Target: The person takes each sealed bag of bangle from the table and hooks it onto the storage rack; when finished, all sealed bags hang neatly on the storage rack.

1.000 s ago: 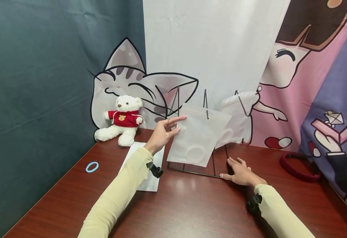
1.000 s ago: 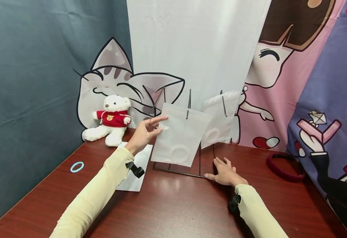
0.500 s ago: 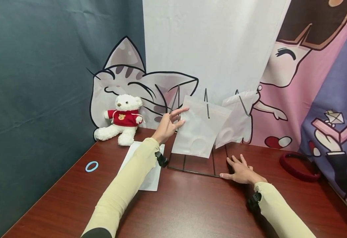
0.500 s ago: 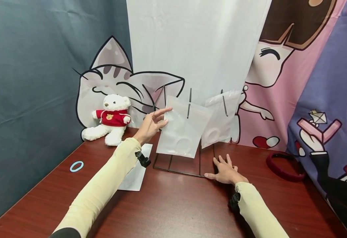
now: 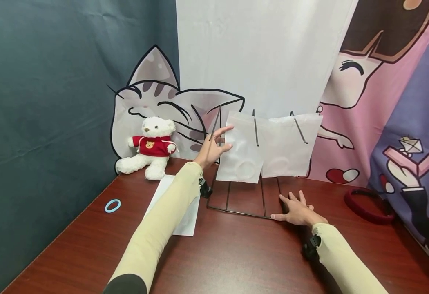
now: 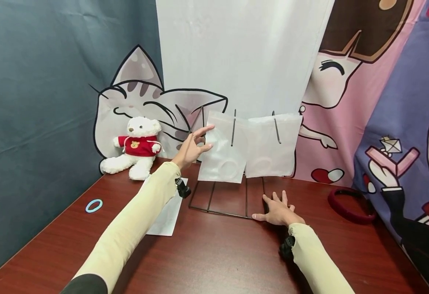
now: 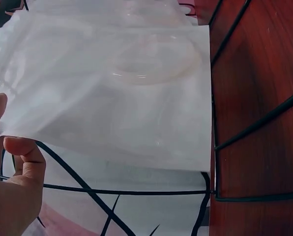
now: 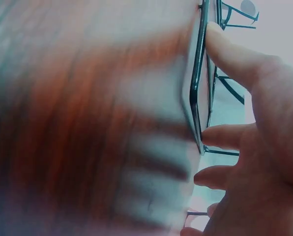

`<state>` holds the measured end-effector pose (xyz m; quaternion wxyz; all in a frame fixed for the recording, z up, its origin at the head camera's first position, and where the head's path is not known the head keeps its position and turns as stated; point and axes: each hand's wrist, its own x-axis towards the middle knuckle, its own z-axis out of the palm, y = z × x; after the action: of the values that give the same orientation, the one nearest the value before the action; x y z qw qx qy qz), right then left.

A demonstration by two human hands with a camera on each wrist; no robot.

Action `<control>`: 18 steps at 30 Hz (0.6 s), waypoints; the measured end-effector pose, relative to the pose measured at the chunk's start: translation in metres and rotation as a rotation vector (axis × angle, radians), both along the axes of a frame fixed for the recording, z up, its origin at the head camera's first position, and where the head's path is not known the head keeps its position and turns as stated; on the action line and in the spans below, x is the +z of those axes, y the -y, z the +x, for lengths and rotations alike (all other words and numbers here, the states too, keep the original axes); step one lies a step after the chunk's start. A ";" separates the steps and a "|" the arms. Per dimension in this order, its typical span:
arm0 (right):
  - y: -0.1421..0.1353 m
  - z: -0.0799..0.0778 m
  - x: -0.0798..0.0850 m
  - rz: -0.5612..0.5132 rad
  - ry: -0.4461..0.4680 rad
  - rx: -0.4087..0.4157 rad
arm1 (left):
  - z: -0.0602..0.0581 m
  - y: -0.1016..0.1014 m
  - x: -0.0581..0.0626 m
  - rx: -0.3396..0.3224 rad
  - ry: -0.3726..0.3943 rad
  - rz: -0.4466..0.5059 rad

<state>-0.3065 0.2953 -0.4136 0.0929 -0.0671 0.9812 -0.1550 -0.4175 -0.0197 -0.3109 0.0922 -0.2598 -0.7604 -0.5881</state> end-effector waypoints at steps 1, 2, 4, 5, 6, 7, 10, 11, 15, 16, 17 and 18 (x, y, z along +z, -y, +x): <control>0.000 0.000 0.000 0.001 0.002 0.002 | -0.001 0.000 0.000 0.007 0.004 -0.010; 0.001 -0.001 0.000 0.002 0.003 0.003 | -0.002 0.000 0.001 0.010 0.010 -0.016; 0.001 -0.001 0.000 0.005 0.001 0.005 | -0.004 0.001 0.001 0.009 0.019 -0.023; 0.001 -0.001 0.000 0.006 -0.001 0.005 | -0.004 0.001 0.002 0.007 0.020 -0.030; 0.001 -0.001 0.000 0.006 -0.003 0.007 | -0.005 0.002 0.002 0.007 0.018 -0.037; 0.001 -0.002 0.000 0.004 -0.003 0.007 | -0.006 0.002 0.002 0.007 0.014 -0.048; 0.000 -0.002 0.000 -0.010 0.003 -0.005 | -0.006 0.005 0.001 0.000 0.001 -0.080; 0.000 -0.002 0.000 -0.015 0.007 -0.011 | -0.007 0.006 0.000 -0.003 -0.004 -0.090; -0.001 -0.001 -0.001 -0.018 0.024 -0.030 | -0.007 0.011 -0.004 -0.021 -0.014 -0.108; -0.001 -0.001 -0.001 -0.017 0.030 -0.032 | -0.007 0.013 -0.006 -0.026 -0.020 -0.115; -0.001 0.000 -0.001 -0.019 0.038 -0.035 | -0.006 0.015 -0.007 -0.031 -0.019 -0.121; -0.002 0.000 -0.002 -0.020 0.047 -0.039 | -0.006 0.018 -0.008 -0.033 -0.017 -0.129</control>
<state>-0.3066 0.2969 -0.4153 0.1123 -0.0452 0.9783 -0.1682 -0.4231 -0.0379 -0.3190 0.0720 -0.2825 -0.7915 -0.5372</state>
